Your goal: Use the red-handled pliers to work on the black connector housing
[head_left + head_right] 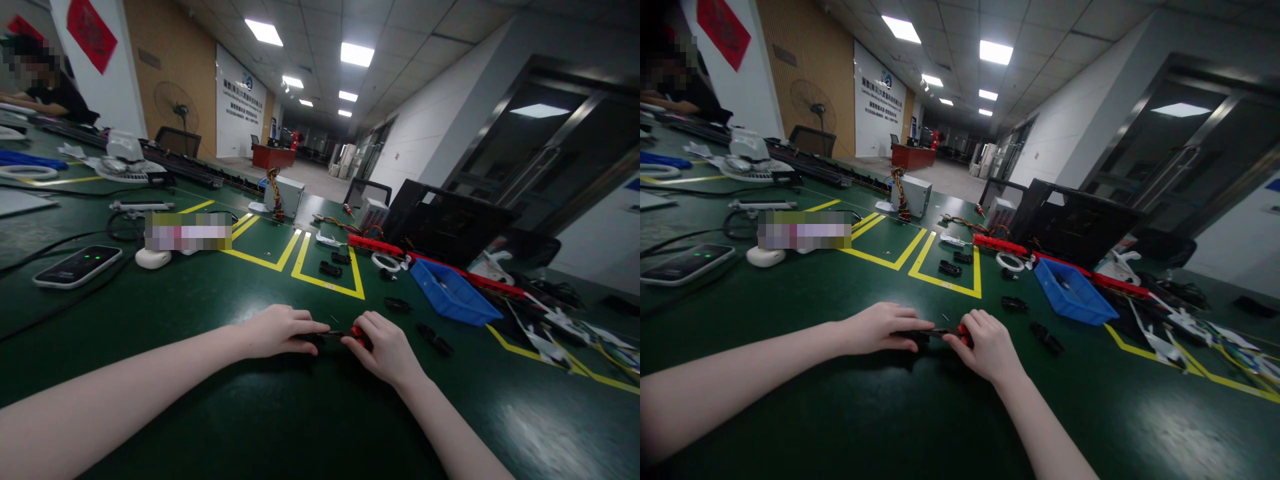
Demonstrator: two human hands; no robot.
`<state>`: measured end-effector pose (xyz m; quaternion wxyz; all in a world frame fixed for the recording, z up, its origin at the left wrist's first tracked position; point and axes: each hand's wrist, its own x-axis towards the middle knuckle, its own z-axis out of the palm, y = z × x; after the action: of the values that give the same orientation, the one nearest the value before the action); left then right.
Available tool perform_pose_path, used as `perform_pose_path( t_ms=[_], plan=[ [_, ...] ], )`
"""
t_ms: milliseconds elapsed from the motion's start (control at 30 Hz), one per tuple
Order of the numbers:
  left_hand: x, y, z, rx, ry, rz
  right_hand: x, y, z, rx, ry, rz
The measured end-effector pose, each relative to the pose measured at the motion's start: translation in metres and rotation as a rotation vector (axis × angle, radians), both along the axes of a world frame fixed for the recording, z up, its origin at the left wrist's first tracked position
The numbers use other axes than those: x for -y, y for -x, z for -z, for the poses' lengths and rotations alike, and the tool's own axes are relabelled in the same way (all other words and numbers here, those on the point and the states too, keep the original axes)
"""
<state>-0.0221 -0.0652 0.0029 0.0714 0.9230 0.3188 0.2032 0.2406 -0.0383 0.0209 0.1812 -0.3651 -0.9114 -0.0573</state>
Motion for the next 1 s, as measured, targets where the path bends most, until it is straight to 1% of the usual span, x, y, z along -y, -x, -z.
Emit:
perform_pose_path(
  t_ms=[167,333,533,767,867,1000],
  plan=[
    [-0.001,0.000,0.003,0.012,-0.011,0.002,0.000,0.000,0.001,0.005,0.021,0.001],
    [-0.001,0.000,0.002,0.061,0.090,-0.030,0.000,0.001,0.004,-0.026,-0.001,0.012],
    [-0.001,0.000,0.000,0.161,0.197,-0.031,-0.002,0.001,0.009,-0.069,-0.065,0.011],
    [-0.003,0.002,-0.003,0.382,0.337,0.063,-0.003,0.000,0.012,-0.098,-0.102,0.022],
    [-0.004,0.002,-0.003,0.416,0.384,0.094,-0.003,-0.001,0.012,-0.092,-0.112,0.016],
    [-0.005,0.002,-0.002,0.415,0.408,0.121,-0.002,-0.002,0.009,-0.076,-0.118,0.018]
  ],
)
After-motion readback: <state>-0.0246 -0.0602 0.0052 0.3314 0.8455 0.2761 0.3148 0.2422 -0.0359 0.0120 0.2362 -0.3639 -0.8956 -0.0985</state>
